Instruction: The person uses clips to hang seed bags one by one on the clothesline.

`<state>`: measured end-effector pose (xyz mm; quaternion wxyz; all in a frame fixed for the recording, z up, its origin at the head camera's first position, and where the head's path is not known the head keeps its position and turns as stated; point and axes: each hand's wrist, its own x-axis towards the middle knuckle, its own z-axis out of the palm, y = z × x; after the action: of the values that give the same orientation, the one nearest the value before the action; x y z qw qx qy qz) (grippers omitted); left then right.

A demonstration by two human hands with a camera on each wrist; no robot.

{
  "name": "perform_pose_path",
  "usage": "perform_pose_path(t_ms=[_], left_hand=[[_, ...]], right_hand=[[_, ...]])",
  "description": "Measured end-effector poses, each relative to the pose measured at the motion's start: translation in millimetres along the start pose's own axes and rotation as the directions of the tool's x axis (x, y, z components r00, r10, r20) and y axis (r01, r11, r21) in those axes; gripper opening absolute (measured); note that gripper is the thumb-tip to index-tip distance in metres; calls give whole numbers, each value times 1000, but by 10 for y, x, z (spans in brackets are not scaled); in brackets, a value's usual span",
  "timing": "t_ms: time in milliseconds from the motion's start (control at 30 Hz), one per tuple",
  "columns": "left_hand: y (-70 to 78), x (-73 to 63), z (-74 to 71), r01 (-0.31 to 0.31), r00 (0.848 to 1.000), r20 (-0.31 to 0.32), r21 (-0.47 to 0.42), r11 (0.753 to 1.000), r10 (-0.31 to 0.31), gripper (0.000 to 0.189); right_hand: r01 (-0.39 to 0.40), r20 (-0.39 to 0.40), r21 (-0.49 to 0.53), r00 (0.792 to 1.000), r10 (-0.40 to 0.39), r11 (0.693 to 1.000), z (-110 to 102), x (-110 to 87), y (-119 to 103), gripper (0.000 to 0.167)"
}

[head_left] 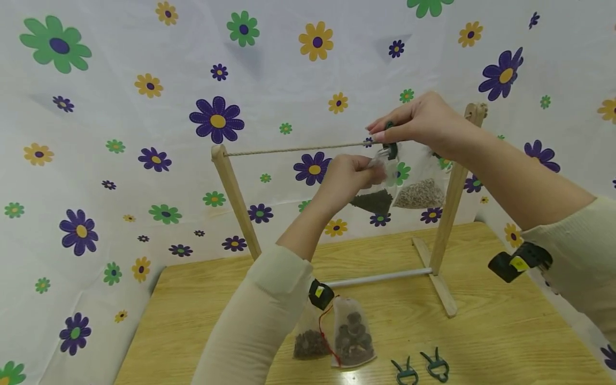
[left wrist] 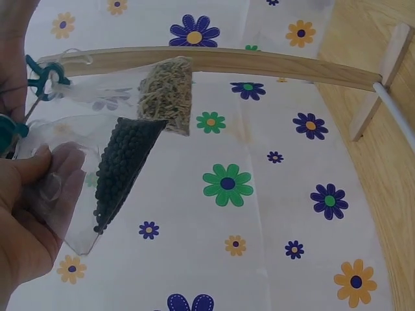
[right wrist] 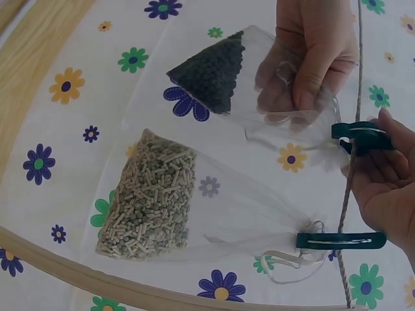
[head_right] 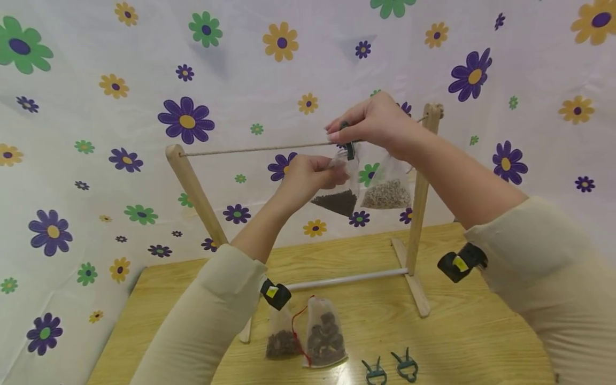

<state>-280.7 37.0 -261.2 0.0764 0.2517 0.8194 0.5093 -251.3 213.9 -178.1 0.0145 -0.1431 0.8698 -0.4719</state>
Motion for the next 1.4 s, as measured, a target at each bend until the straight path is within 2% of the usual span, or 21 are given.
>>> perform_pose_path(t_ms=[133,267,400,533,633,733,833,933,1033,1100,1233,1400], left_hand=[[10,11,-32,-9,998,-61,-28,1000,7,21],[-10,26,-24,-41,995,-89,-76,996,34,22],[-44,20,-9,-43,994,-101,-114,993,31,23],[-65,16,1,-32,995,-95,-151,988,17,25],[-76,5,1,-25,996,-86,-148,989,12,25],[-93,-10,-2,-26,997,-82,-132,991,15,25],[-112,-28,-1,-21,996,-87,-56,998,16,25],[-133,-54,-5,-10,995,-99,102,995,20,26],[-148,-94,-23,22,995,-95,264,964,4,28],[-160,-132,-37,46,996,-86,333,942,-18,32],[-231,-224,-57,89,995,-71,420,903,-65,38],[-406,-358,-28,142,990,-42,447,883,-138,39]], right_hand=[[-5,-11,-36,1000,5,999,43,14,-21,30],[-12,-34,-57,999,10,998,85,25,-21,32],[-17,-12,-89,1000,16,996,88,12,-10,43],[5,63,-125,998,3,992,57,-16,-27,58],[30,98,-153,995,-16,988,36,-35,-56,68],[66,83,-207,995,-49,976,21,-70,-69,73],[84,31,-242,996,-79,967,16,-133,-70,73],[83,-41,-251,995,-96,964,18,-218,-70,70],[73,-105,-276,989,-106,958,11,-312,-62,69],[64,-134,-282,985,-105,957,0,-379,-61,69],[53,-161,-285,982,-103,957,-15,-503,-55,67],[67,-151,-346,981,-126,936,8,-648,6,63]])
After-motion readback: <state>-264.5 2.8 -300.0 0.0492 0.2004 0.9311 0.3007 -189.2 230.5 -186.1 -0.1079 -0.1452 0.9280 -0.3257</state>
